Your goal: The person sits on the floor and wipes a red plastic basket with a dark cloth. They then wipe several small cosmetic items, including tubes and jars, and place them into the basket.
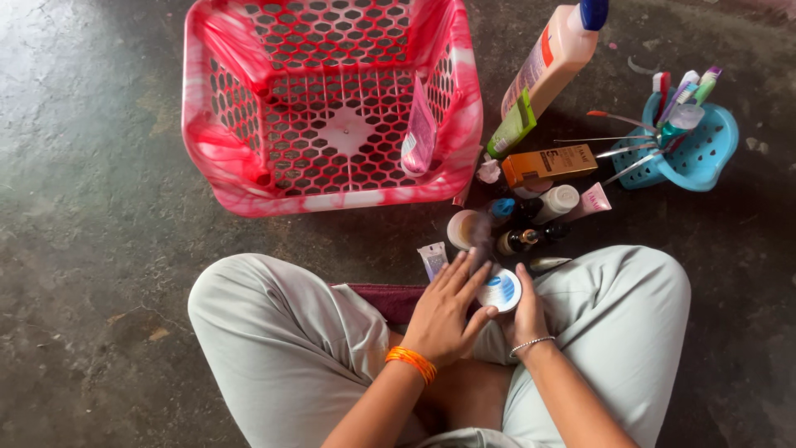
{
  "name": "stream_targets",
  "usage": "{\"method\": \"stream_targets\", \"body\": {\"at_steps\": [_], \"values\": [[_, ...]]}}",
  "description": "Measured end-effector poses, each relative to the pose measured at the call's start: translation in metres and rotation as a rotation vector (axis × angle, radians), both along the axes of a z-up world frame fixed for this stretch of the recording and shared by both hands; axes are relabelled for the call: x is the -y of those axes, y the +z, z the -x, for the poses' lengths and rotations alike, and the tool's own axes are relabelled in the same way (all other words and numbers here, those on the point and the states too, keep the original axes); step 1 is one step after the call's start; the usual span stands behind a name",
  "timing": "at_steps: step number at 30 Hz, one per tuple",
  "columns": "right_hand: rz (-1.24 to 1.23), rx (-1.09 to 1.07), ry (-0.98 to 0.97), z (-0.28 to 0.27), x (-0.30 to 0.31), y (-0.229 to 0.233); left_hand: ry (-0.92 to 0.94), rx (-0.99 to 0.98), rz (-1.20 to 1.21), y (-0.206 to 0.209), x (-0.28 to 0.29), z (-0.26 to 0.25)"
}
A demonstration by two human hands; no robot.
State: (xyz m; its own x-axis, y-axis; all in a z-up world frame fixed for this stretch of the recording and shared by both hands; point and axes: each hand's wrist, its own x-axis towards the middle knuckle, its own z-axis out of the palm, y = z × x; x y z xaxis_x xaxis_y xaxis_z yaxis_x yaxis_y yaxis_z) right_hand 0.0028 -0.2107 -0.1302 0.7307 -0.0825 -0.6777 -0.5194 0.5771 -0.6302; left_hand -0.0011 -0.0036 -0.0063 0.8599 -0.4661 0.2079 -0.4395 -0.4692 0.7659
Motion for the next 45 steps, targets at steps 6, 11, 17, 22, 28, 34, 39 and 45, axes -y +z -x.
{"method": "stream_targets", "body": {"at_steps": [6, 11, 17, 22, 28, 34, 39, 45], "values": [[-0.168, 0.226, -0.034, -0.003, -0.002, 0.017, -0.252, 0.170, -0.062, 0.005, 0.004, 0.005], [-0.058, 0.023, -0.115, -0.002, -0.005, 0.010, -0.027, 0.002, 0.024, 0.003, 0.003, -0.001], [-0.213, 0.051, -0.059, -0.005, 0.004, 0.005, -0.270, 0.201, -0.084, 0.008, 0.006, 0.005], [-0.194, -0.003, -0.023, -0.001, 0.006, -0.001, -0.014, 0.033, -0.042, 0.004, 0.007, 0.004], [-0.192, 0.073, 0.055, 0.005, 0.001, 0.021, 0.121, 0.002, 0.038, 0.011, 0.002, -0.001], [-0.215, 0.082, 0.172, 0.001, -0.006, 0.032, -0.213, 0.194, -0.053, 0.012, 0.007, 0.010], [-0.252, 0.017, 0.090, 0.002, -0.011, 0.031, -0.037, 0.134, -0.067, 0.012, 0.002, 0.005], [-0.444, 0.035, -0.020, 0.002, 0.007, 0.011, -0.237, 0.199, -0.145, 0.003, 0.009, 0.012]]}}
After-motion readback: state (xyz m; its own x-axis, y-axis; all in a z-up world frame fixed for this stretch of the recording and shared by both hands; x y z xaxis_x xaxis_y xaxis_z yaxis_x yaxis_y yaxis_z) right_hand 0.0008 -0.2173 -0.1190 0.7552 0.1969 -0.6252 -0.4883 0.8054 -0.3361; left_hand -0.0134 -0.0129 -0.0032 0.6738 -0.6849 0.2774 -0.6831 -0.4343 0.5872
